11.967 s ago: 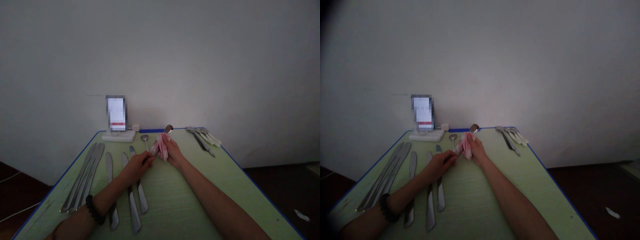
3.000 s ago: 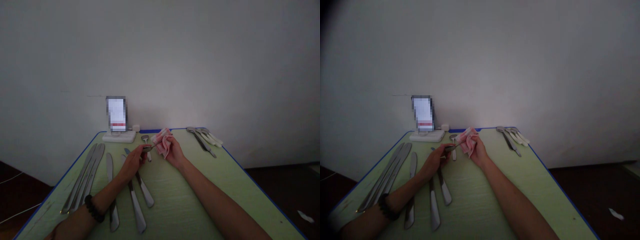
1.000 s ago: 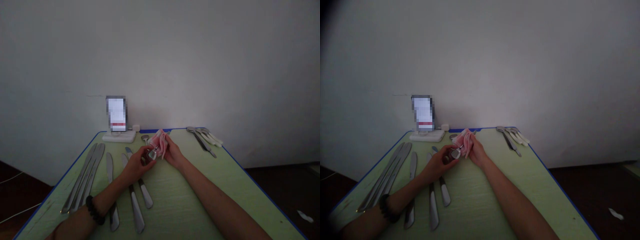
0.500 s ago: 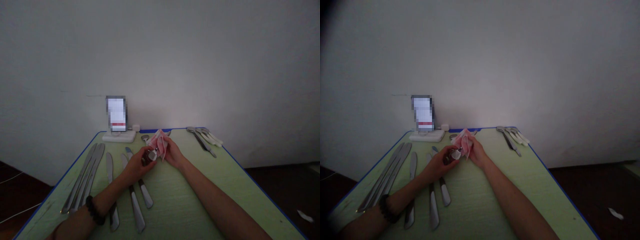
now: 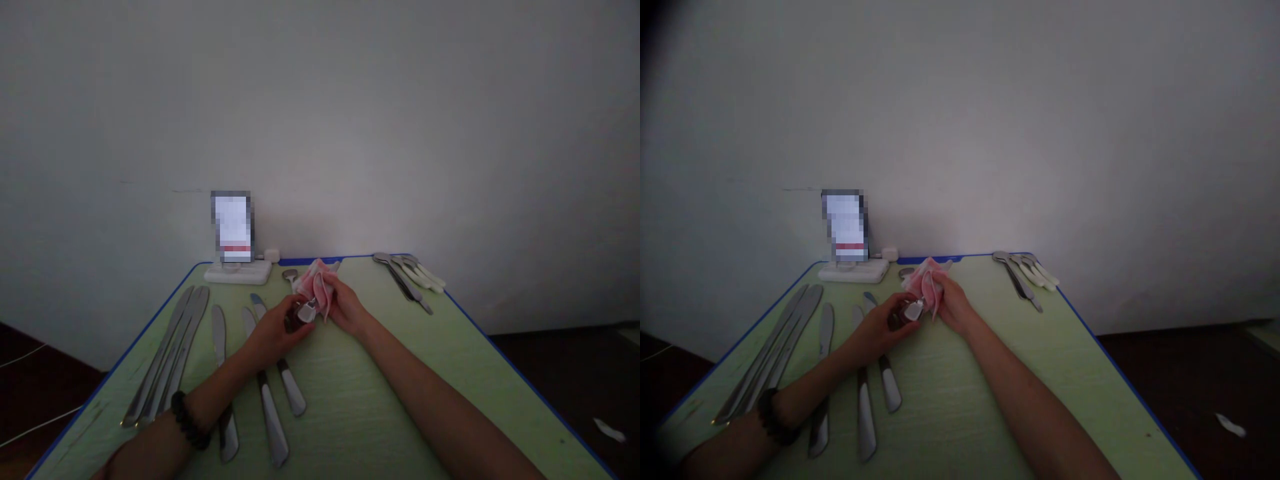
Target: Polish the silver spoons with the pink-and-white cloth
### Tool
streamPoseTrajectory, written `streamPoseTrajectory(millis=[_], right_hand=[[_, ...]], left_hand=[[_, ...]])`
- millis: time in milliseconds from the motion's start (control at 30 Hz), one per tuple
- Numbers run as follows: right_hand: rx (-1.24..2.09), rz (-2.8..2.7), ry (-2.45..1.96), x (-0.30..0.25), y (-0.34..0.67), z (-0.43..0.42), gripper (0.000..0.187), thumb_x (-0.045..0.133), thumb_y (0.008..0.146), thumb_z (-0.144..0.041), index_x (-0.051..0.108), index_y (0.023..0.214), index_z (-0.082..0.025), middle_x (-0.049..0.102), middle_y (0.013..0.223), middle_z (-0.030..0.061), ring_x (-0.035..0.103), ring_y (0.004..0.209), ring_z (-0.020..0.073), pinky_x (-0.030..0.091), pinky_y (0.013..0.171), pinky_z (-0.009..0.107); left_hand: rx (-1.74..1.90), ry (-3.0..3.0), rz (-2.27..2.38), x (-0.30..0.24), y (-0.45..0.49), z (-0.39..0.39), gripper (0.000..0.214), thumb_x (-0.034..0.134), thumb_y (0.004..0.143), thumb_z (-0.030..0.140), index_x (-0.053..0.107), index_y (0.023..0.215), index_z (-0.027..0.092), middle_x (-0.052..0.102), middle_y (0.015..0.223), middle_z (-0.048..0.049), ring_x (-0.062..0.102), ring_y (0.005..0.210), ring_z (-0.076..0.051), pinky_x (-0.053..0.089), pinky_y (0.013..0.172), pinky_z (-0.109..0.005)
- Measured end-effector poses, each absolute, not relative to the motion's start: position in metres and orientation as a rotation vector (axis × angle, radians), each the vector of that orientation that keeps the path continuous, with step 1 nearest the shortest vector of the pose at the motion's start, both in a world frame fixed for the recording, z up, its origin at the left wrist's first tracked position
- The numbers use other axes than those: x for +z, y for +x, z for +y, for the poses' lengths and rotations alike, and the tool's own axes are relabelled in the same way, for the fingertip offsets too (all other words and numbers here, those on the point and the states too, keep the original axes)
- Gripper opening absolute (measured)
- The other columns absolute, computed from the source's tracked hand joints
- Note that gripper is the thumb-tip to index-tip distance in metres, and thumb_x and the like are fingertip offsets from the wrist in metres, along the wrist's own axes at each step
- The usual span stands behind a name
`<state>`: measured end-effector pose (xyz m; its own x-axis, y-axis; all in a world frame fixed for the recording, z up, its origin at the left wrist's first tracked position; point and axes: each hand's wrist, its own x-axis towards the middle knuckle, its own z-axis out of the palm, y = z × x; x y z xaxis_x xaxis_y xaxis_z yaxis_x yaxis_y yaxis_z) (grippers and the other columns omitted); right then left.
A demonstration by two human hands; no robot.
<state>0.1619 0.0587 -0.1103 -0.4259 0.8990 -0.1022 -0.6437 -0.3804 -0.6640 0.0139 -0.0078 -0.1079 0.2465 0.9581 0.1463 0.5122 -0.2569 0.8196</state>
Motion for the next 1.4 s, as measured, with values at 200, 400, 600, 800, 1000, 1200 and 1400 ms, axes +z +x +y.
streamPoseTrajectory(millis=[200, 400, 600, 800, 1000, 1200, 1400], right_hand=[[1.935, -0.690, -0.530, -0.1136, 0.1617, 0.0596, 0.013, 0.051, 0.081, -0.019, 0.062, 0.085, -0.013, 0.070, 0.080, 0.0039, 0.064, 0.072, 0.0129, 0.050, 0.078, 0.025], [1.933, -0.686, -0.523, -0.1125, 0.1611, 0.0595, 0.013, 0.050, 0.081, -0.018, 0.062, 0.084, -0.014, 0.070, 0.079, 0.0029, 0.065, 0.073, 0.0127, 0.051, 0.079, 0.026], [1.937, -0.675, -0.554, -0.1106, 0.1614, 0.0588, 0.013, 0.050, 0.081, -0.018, 0.063, 0.085, -0.014, 0.070, 0.077, 0.0029, 0.065, 0.072, 0.0127, 0.051, 0.077, 0.025], [1.941, -0.678, -0.573, -0.1093, 0.1623, 0.0574, 0.015, 0.049, 0.082, -0.018, 0.063, 0.082, -0.013, 0.069, 0.074, 0.0025, 0.064, 0.068, 0.0117, 0.051, 0.073, 0.023], [1.945, -0.679, -0.563, -0.1104, 0.1621, 0.0582, 0.013, 0.051, 0.081, -0.019, 0.063, 0.082, -0.013, 0.069, 0.075, 0.0029, 0.064, 0.067, 0.0119, 0.050, 0.072, 0.023], [1.959, -0.655, -0.572, -0.1102, 0.1620, 0.0586, 0.016, 0.048, 0.083, -0.018, 0.063, 0.085, -0.013, 0.070, 0.077, 0.0033, 0.064, 0.070, 0.0120, 0.050, 0.075, 0.024], [1.957, -0.675, -0.583, -0.1134, 0.1627, 0.0603, 0.016, 0.050, 0.084, -0.020, 0.064, 0.082, -0.012, 0.069, 0.076, 0.0038, 0.064, 0.070, 0.0125, 0.050, 0.076, 0.024]], left_hand=[[0.784, 1.913, 1.322, -0.1113, 0.0126, -0.0082, 0.041, 0.060, 0.076, 0.032, 0.047, 0.114, 0.021, 0.066, 0.084, -0.0007, 0.061, 0.069, -0.016, 0.047, 0.065, -0.027], [0.765, 1.944, 1.361, -0.1118, 0.0128, -0.0085, 0.044, 0.061, 0.075, 0.033, 0.048, 0.115, 0.021, 0.067, 0.085, -0.0013, 0.061, 0.070, -0.017, 0.047, 0.066, -0.027], [0.752, 1.955, 1.362, -0.1104, 0.0129, -0.0089, 0.043, 0.061, 0.075, 0.034, 0.048, 0.114, 0.022, 0.066, 0.082, 0.0001, 0.060, 0.069, -0.016, 0.046, 0.065, -0.026], [0.717, 1.950, 1.359, -0.1109, 0.0120, -0.0089, 0.045, 0.062, 0.073, 0.037, 0.047, 0.113, 0.022, 0.064, 0.079, 0.0017, 0.060, 0.068, -0.016, 0.044, 0.063, -0.025], [0.706, 1.957, 1.374, -0.1106, 0.0117, -0.0082, 0.046, 0.064, 0.071, 0.037, 0.048, 0.112, 0.023, 0.062, 0.075, 0.0030, 0.059, 0.067, -0.016, 0.042, 0.062, -0.025], [0.688, 1.982, 1.380, -0.1092, 0.0122, -0.0091, 0.045, 0.063, 0.072, 0.036, 0.047, 0.112, 0.022, 0.061, 0.073, 0.0032, 0.058, 0.066, -0.016, 0.041, 0.061, -0.025], [0.686, 1.966, 1.377, -0.1121, 0.0114, -0.0083, 0.046, 0.063, 0.072, 0.037, 0.047, 0.113, 0.022, 0.061, 0.075, 0.0030, 0.058, 0.067, -0.016, 0.042, 0.061, -0.025]])
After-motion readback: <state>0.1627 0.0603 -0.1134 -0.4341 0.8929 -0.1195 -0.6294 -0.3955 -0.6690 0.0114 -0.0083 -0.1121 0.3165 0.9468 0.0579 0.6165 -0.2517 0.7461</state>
